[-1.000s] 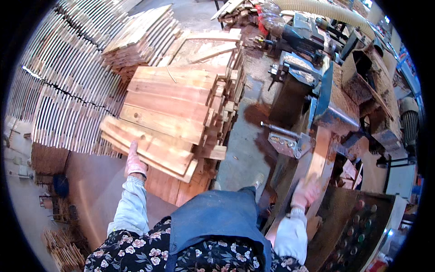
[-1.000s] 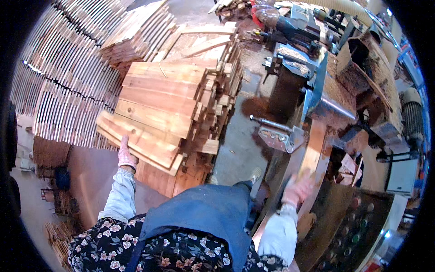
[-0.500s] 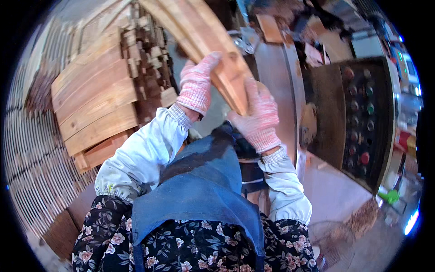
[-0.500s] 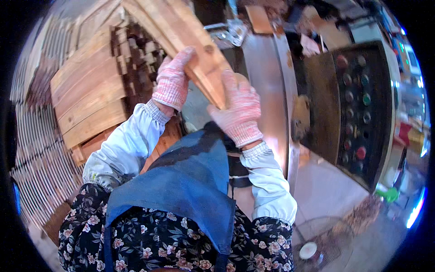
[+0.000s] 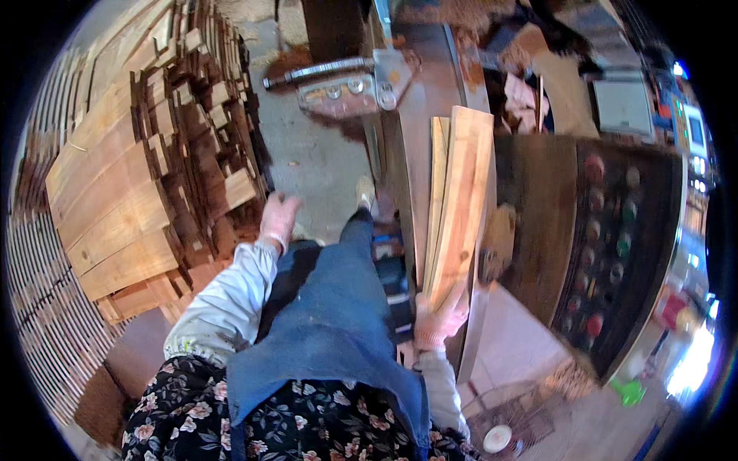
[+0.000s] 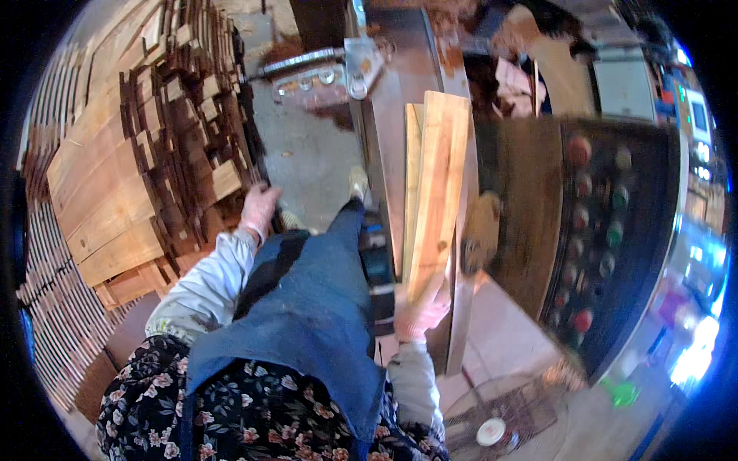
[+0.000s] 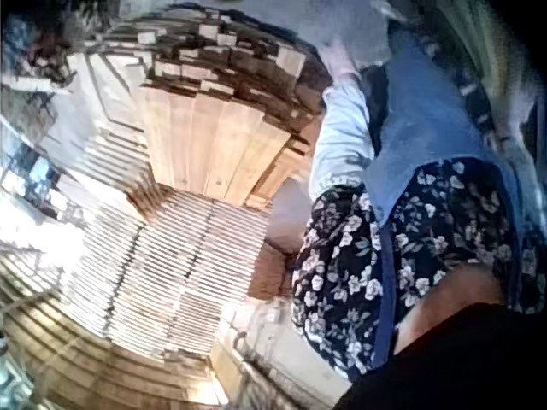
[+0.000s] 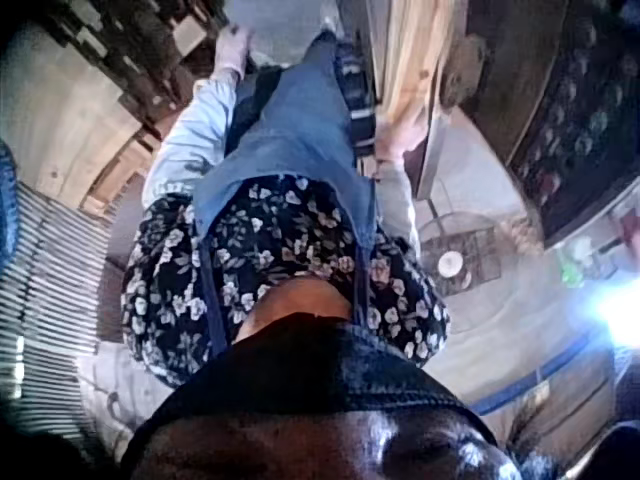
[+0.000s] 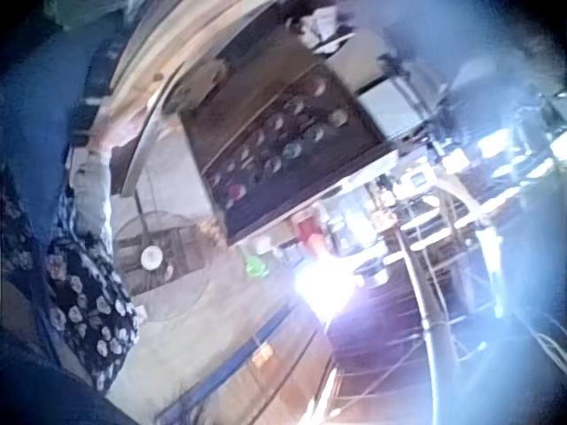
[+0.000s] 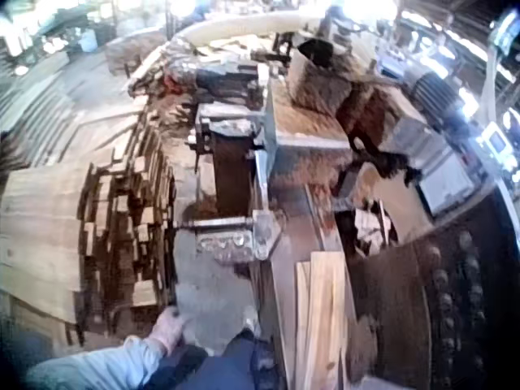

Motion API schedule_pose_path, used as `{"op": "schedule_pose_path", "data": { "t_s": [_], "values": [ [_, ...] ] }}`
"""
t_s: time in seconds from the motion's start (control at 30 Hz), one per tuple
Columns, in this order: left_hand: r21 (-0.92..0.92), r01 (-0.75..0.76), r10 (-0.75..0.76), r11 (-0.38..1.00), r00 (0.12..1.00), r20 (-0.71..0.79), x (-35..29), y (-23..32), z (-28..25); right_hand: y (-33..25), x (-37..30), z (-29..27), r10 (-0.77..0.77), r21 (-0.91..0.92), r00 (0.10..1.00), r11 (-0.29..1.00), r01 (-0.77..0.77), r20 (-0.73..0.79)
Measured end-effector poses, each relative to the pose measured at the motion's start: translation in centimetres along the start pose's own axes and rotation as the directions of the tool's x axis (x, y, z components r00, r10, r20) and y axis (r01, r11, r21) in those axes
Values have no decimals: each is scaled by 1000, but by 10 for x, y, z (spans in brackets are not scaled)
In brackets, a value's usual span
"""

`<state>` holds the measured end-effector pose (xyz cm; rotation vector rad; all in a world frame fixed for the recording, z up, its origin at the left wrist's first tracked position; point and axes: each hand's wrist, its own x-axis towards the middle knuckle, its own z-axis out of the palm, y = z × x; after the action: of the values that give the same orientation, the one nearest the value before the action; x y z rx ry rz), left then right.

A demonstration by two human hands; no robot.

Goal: The person repeatedly picks up wooden planks from a stack and feeds them into a woodworking machine. They then retrieve the processed planks from the machine's output and place them onto a separate stack.

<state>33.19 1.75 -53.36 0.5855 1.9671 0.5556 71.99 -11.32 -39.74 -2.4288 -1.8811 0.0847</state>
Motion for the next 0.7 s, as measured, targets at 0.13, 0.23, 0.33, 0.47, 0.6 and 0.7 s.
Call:
{"op": "schedule_pose_path", "data": {
  "t_s": [0.13,0.23,0.33,0.47,0.6,0.7],
  "values": [
    [457,65,-121,887,988,94,6,-19,22,-34,95,18,-24,182,982,982,59,-189],
    [703,-47,-137,710,969,203,15,-6,45,-84,192,23,-31,299,920,941,159,-390],
    [759,-252,-39,600,939,342,50,-80,96,-134,273,20,-58,465,906,844,268,-418],
    [642,-332,-219,691,751,624,43,-169,169,-144,271,27,-66,687,958,683,248,-280],
    [462,-268,-290,846,495,819,20,-243,232,-68,153,29,1,353,995,935,33,-97],
    [334,-76,-250,940,513,821,-2,-272,280,-60,109,34,-154,226,987,964,141,37]
  ]
}}
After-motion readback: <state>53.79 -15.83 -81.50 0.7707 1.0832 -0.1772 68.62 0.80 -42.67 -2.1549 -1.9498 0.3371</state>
